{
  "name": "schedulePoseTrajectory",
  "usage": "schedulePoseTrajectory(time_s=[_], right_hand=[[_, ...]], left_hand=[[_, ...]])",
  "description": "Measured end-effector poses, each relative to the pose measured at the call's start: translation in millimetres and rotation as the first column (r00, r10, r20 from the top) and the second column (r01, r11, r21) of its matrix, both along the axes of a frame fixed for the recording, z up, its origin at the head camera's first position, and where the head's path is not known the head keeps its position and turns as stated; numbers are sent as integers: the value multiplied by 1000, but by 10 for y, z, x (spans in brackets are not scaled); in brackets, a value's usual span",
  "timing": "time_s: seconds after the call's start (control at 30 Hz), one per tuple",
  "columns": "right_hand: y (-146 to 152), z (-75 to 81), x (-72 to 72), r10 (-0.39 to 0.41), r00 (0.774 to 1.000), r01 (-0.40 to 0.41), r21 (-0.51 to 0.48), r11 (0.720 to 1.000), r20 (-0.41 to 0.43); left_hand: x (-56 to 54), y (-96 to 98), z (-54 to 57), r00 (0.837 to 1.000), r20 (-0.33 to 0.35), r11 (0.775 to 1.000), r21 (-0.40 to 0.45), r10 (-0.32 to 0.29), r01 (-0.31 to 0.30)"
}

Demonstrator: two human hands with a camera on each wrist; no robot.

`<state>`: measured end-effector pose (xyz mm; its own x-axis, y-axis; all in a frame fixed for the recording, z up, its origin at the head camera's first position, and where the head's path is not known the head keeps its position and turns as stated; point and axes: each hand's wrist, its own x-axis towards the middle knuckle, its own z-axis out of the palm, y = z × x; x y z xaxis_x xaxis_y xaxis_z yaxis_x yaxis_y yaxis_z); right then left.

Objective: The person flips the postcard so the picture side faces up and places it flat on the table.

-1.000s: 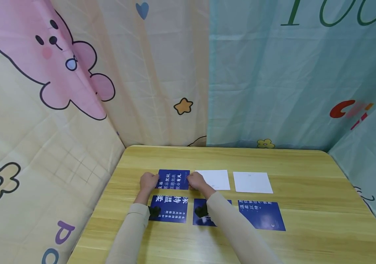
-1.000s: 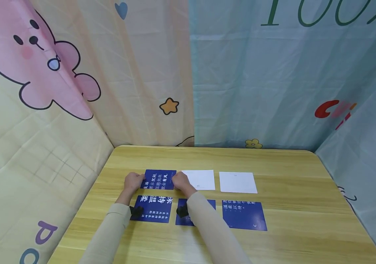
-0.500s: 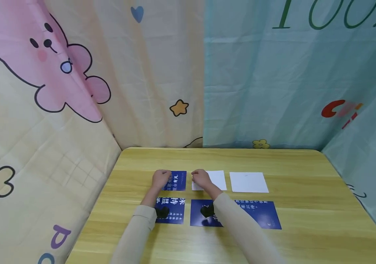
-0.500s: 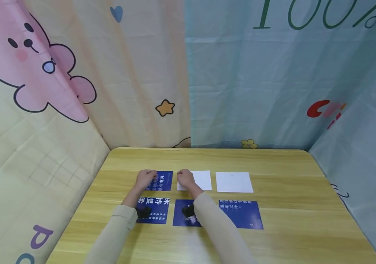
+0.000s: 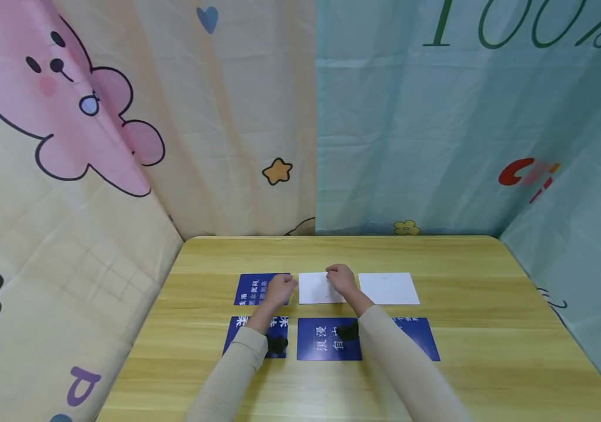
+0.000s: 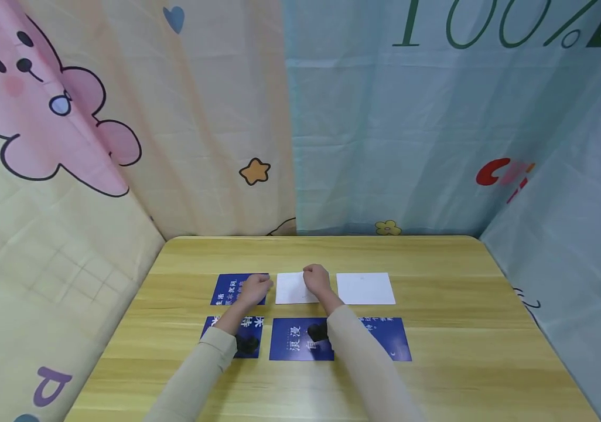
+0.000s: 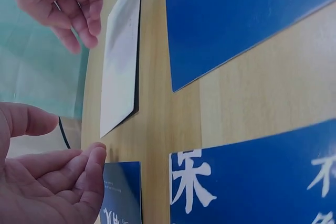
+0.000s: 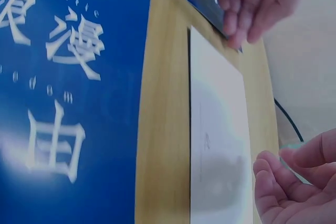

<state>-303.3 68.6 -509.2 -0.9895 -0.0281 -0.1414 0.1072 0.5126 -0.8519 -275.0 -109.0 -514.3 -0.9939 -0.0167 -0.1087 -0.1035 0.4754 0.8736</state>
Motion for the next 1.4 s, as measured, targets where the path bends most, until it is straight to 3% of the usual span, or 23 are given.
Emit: schedulePoseTrajectory(time_s=[0.27,0.43,0.57,0.6,0.7,0.8,0.83,0.97,1.1,1.4], right_hand=[[335,4,-11,-82,997,81,51,995,8],[409,-41,15,-125,991,121,84,989,43],[428,-200,-61,-133,990,129,86,988,43],[446,-321,-114,-131,991,131,81,988,-6],[452,-412,-146,-137,990,138,83,987,-22],[422,-333,-76,-168,986,168,69,983,-8],[397,-220,-13,-178,984,175,74,982,32],[378,-109,88,-192,981,190,73,979,16],[382,-95,121,-199,980,199,55,979,11],[388,-162,124,-219,976,219,8,976,17]], left_hand=[[6,45,-31,999,34,999,28,-37,36],[19,83,-13,1000,-4,999,-19,-27,27],[26,116,10,1000,-13,999,-41,-21,20],[26,124,9,1000,-10,999,-46,-19,18],[23,142,-3,1000,-2,998,-57,-14,13],[21,156,-13,1000,1,998,-61,-6,6],[19,161,-13,1000,0,998,-59,-3,3],[12,176,-7,1000,0,999,-46,13,-13],[-3,186,-30,999,-26,999,-32,32,-32],[-26,188,-66,997,-76,991,-130,18,-28]])
